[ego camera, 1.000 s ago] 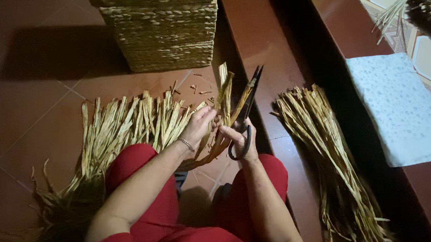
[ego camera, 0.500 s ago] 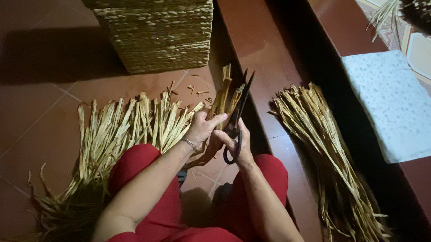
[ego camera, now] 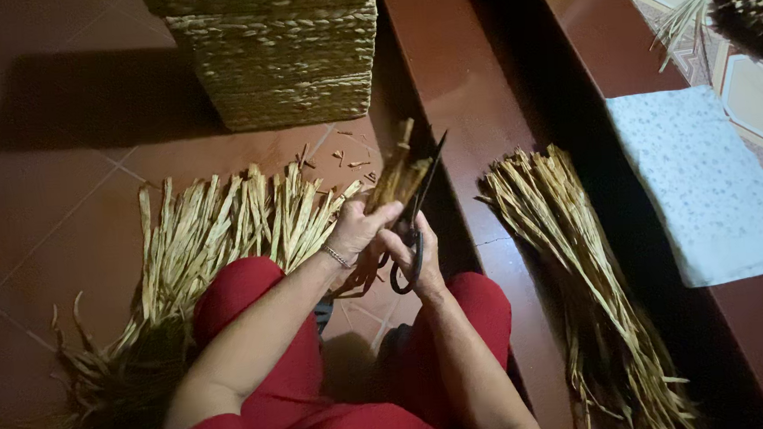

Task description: The person sits on a tiled floor and uses shears to trim dried plant strips, holding each strip with the left hand and cutting with the right. Trimmed pieces are placed on a pile to the right, while untrimmed strips remain to the left. A woven basket sits nearby.

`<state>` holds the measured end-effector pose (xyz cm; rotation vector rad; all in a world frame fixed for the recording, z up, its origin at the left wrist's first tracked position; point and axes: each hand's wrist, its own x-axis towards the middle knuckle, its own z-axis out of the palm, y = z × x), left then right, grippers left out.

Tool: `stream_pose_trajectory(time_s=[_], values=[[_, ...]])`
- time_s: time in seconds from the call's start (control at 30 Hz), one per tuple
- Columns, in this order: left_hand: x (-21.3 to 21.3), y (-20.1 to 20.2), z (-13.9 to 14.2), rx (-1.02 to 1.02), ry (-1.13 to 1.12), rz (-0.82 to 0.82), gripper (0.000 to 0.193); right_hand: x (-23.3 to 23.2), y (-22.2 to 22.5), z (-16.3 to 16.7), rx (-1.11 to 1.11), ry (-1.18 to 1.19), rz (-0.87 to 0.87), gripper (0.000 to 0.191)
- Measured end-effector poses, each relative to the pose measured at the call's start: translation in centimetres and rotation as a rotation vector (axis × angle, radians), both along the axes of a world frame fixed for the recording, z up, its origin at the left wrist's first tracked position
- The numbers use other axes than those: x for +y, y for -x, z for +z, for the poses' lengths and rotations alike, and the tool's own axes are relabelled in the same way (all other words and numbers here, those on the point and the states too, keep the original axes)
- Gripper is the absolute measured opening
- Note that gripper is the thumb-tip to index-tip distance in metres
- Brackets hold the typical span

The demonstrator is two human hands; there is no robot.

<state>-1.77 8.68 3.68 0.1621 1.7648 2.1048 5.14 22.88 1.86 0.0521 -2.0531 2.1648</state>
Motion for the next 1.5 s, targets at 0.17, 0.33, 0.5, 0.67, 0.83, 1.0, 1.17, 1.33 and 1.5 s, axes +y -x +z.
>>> stream_pose_trajectory(time_s=[0.17, 0.33, 0.5, 0.67, 0.83, 1.0, 1.17, 1.33, 1.5], values=[[-1.0, 1.5, -0.5, 0.022, -0.108, 0.067, 0.030, 0.6, 0.6, -0.6, -0.019, 0.025, -0.062, 0.025], [-1.6, 1.5, -0.3, -0.104, -0.160, 0.123, 0.021, 1.5, 0.1, -0.4, 0.047, 0.030, -0.005, 0.042], [-1.6, 2.2, -0.5, 0.057, -0.040, 0.239, 0.020, 0.6, -1.0, 0.5, 0.038, 0.017, 0.052, 0.057], [-1.6, 2.3, -0.6, 0.148, -0.099, 0.377, 0.019, 0.3, -1.4, 1.1, 0.117, -0.415, -0.030, 0.060], [-2.1, 1.9, 0.4, 0.169, 0.024, 0.408, 0.013, -0.1, -1.3, 0.8, 0.164, -0.475, -0.076, 0.058], [-2.1, 1.2, 1.2, 0.163, 0.030, 0.396, 0.016, 0.2, -1.4, 0.7, 0.089, -0.462, -0.064, 0.055], [-2.0, 0.8, 1.0, 0.208, 0.042, 0.358, 0.020, 0.3, -1.6, 0.4, 0.091, -0.428, -0.081, 0.052], [-1.9, 1.0, 0.5, 0.229, 0.014, 0.345, 0.015, 0.7, -1.3, 0.1, 0.069, -0.506, -0.124, 0.048], [-2.1, 1.2, -0.1, 0.196, -0.014, 0.290, 0.014, 0.8, -1.6, 1.0, -0.096, -0.470, -0.167, 0.045]])
